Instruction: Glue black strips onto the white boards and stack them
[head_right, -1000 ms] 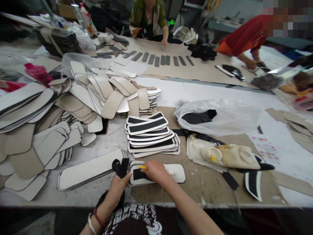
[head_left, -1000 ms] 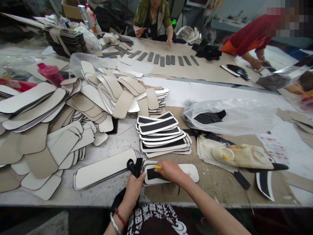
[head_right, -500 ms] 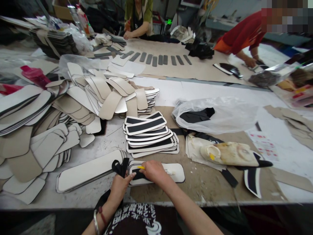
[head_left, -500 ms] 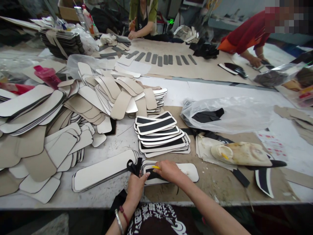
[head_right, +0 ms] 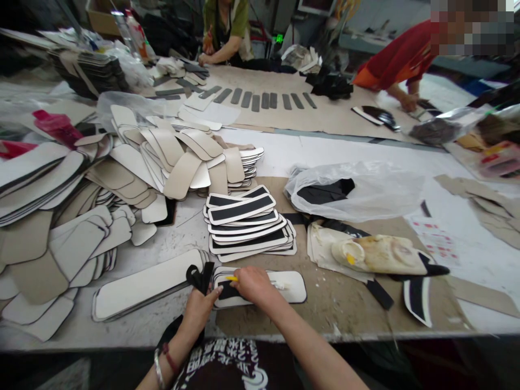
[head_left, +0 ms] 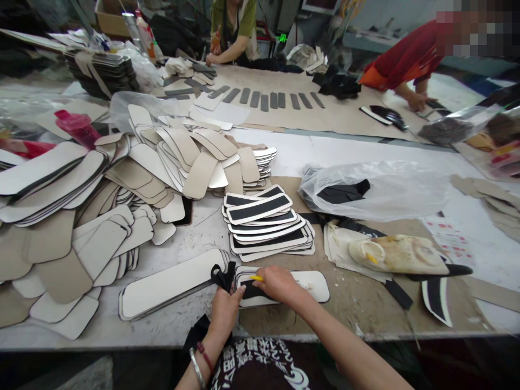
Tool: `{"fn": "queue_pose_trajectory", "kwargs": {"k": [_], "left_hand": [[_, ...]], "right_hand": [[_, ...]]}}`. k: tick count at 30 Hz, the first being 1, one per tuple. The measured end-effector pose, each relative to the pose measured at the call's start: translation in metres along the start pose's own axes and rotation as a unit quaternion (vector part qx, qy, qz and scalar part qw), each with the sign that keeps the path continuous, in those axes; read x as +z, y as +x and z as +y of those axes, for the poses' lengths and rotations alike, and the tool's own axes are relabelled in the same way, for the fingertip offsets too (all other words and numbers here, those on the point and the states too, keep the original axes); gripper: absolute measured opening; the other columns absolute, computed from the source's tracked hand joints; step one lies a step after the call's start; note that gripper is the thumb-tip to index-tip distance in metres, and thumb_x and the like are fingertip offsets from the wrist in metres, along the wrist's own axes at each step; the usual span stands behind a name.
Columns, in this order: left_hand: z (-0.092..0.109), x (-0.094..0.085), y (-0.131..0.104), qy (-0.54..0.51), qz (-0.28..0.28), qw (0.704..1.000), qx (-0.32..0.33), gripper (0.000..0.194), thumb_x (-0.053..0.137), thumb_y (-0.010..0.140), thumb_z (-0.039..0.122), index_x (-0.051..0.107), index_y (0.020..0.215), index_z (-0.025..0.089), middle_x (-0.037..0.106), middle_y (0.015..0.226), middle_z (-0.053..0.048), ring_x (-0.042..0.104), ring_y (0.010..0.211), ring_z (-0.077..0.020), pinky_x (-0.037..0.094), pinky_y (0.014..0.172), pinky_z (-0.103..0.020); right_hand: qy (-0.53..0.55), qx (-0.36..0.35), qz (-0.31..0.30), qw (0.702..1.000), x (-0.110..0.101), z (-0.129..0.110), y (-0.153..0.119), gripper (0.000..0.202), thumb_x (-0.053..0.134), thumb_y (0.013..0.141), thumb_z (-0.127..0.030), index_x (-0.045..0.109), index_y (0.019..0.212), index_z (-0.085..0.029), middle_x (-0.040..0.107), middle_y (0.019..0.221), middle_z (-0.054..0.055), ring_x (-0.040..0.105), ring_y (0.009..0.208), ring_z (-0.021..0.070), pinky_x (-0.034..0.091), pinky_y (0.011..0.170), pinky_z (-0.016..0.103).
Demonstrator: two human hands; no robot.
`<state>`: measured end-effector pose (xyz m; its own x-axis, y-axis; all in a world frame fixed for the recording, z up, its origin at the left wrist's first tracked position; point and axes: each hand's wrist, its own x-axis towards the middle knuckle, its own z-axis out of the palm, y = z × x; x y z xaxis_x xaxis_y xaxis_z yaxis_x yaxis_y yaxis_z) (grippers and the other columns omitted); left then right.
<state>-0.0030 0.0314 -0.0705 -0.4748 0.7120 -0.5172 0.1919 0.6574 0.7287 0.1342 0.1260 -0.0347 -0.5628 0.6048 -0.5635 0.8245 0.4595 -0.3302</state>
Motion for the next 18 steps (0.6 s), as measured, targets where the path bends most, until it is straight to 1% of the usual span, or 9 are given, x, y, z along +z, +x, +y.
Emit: {"fn": "queue_pose_trajectory", "kwargs": {"k": [4,7,10,12,15,18], "left_hand": [[-0.007,0.002,0.004,-0.010,0.012,1.000,-0.001,0.034,0.061,0.061,0.041,0.051,0.082,0.015,0.055,0.068,-0.004,0.053,0.065,-0.0225,0.039,0.063,-0.034],[-0.009,0.001,0.007,-0.018,0.019,1.000,-0.002,0.035,0.061,0.060,0.040,0.050,0.082,0.015,0.055,0.067,-0.003,0.054,0.064,-0.0224,0.041,0.063,-0.035],[-0.008,0.000,0.010,-0.028,0.013,1.000,0.006,0.036,0.063,0.058,0.040,0.050,0.081,0.016,0.056,0.066,-0.002,0.054,0.064,-0.0215,0.042,0.064,-0.034],[-0.007,0.000,0.011,-0.029,0.013,0.999,0.004,0.037,0.064,0.056,0.042,0.050,0.079,0.016,0.056,0.065,-0.002,0.054,0.063,-0.0214,0.042,0.063,-0.035],[-0.006,-0.001,0.013,-0.020,0.013,1.000,-0.007,0.039,0.065,0.053,0.044,0.049,0.076,0.016,0.057,0.064,-0.003,0.055,0.063,-0.0225,0.042,0.062,-0.035],[-0.008,-0.002,0.014,0.001,0.003,1.000,-0.016,0.042,0.065,0.051,0.048,0.050,0.073,0.016,0.057,0.065,-0.006,0.056,0.065,-0.0252,0.042,0.062,-0.037]], "right_hand": [[-0.010,0.009,0.004,1.000,-0.002,0.000,-0.005,0.028,0.055,0.079,-0.041,0.066,0.092,-0.019,0.069,0.090,0.012,0.063,0.087,0.0275,0.044,0.070,0.032],[-0.013,0.030,0.006,0.999,-0.008,0.012,-0.022,0.027,0.059,0.075,-0.040,0.066,0.090,-0.019,0.069,0.091,0.013,0.063,0.089,0.0284,0.043,0.070,0.032],[-0.005,0.069,0.004,0.998,-0.015,0.038,-0.050,0.022,0.058,0.076,-0.038,0.065,0.085,-0.019,0.069,0.089,0.012,0.063,0.087,0.0281,0.041,0.067,0.031],[0.028,0.103,0.006,0.994,-0.017,0.060,-0.070,0.019,0.055,0.077,-0.037,0.064,0.081,-0.020,0.068,0.088,0.010,0.063,0.083,0.0259,0.039,0.065,0.030],[0.106,0.142,0.034,0.984,-0.010,0.089,-0.092,0.018,0.051,0.081,-0.034,0.061,0.082,-0.019,0.067,0.088,0.007,0.061,0.081,0.0209,0.038,0.067,0.027],[0.146,0.175,0.077,0.971,0.003,0.102,-0.097,0.019,0.046,0.085,-0.032,0.059,0.086,-0.018,0.064,0.092,0.006,0.059,0.087,0.0183,0.037,0.074,0.025]]}}
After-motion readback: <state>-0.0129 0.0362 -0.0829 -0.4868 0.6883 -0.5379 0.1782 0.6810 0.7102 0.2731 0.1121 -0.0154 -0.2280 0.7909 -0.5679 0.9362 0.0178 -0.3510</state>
